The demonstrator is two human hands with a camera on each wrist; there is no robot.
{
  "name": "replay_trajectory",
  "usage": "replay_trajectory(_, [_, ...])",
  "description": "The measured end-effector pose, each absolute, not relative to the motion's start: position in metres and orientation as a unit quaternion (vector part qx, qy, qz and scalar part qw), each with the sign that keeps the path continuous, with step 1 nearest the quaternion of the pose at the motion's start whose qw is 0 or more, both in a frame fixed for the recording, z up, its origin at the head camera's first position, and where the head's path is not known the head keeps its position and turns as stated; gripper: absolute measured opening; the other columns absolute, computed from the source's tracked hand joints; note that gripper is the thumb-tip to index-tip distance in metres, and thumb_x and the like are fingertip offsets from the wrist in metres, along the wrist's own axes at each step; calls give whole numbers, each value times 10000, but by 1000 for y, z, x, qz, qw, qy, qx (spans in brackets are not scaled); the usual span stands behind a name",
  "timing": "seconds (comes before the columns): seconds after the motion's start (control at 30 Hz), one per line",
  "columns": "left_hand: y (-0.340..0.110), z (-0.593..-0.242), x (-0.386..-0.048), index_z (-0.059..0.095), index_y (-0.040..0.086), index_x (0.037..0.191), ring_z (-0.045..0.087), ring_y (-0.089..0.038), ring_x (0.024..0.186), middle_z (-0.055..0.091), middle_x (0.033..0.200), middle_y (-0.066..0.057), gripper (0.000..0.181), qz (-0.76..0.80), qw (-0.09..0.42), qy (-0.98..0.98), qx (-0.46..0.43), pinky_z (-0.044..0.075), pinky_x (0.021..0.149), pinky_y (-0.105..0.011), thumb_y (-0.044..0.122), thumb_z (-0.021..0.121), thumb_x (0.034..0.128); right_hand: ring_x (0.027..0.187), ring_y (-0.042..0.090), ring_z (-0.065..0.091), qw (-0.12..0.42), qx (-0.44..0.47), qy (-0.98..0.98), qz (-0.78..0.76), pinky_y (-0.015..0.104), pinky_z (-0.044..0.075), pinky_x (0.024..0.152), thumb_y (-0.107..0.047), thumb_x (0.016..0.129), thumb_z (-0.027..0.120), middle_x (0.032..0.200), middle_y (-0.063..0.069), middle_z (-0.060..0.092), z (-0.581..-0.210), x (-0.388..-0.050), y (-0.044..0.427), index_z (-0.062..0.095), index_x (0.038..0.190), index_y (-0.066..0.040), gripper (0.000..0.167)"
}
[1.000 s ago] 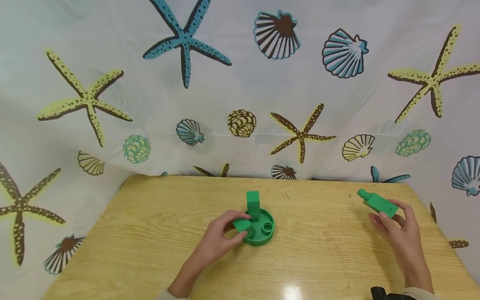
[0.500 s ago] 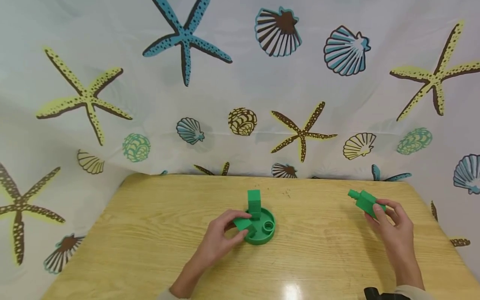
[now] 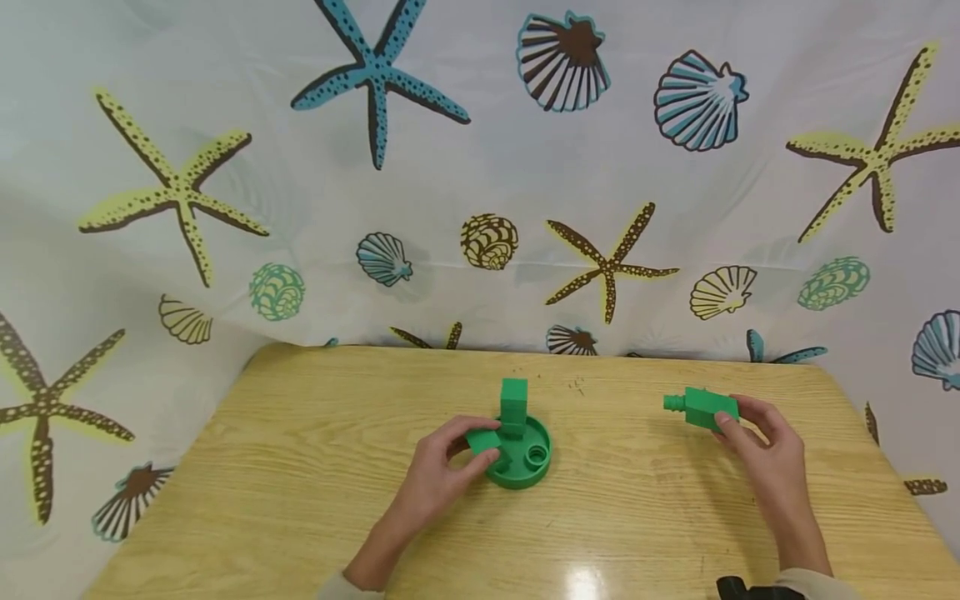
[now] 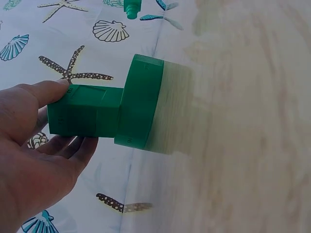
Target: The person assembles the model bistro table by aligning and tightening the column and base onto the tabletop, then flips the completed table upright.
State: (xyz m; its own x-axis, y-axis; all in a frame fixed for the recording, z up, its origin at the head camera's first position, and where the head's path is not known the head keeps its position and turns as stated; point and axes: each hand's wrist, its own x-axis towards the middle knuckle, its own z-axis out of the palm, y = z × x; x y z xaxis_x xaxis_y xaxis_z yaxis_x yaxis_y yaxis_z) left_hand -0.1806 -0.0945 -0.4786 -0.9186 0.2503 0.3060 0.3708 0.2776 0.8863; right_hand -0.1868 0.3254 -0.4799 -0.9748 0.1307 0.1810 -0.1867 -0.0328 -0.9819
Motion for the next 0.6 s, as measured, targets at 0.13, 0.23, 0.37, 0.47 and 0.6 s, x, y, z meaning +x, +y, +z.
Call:
replay_trajectory(0.13, [-95,-479,-181,682,56,1288,645,-166,1161,648,1279,-32,354,-567,53,-798,-194,540,992,-338,126,763,950,1011,6,689,109,34,-713,692,231,587,835,-67,1008,664,1233,-72,597,-477,-184,319,581,1411,-127,416])
replay_trajectory(0.23, [-96,-480,-181,674,47,1300,647,-170,1164,648,1286,-33,373,-569,52,-798,-190,538,995,-341,124,766,947,1041,3,682,108,48,-725,679,208,577,847,-70,1011,661,1242,-75,615,-473,-184,313,559,1453,-104,455])
replay_trajectory(0.37, [-96,-480,-180,669,54,1308,651,-175,1161,651,1288,-28,382,-573,49,-797,-187,535,999,-340,130,768,947,1073,-6,664,109,56,-741,660,173,561,854,-80,1013,661,1264,-79,607,-468,-184,304,550,1466,-95,466])
replay_trajectory(0.47, [-96,-480,-181,668,56,1309,652,-173,1160,652,1288,-28,382,-574,47,-795,-189,533,1000,-335,137,767,949,1083,-7,655,108,58,-750,650,154,552,851,-87,1011,666,1293,-76,583,-465,-184,298,556,1460,-98,462])
replay_trajectory(0.6, [-96,-480,-181,670,52,1304,653,-171,1158,657,1285,-34,380,-576,50,-794,-191,536,996,-342,134,769,947,1101,9,649,105,65,-754,645,152,547,858,-89,1007,675,1349,-53,554,-461,-183,290,556,1456,-84,464])
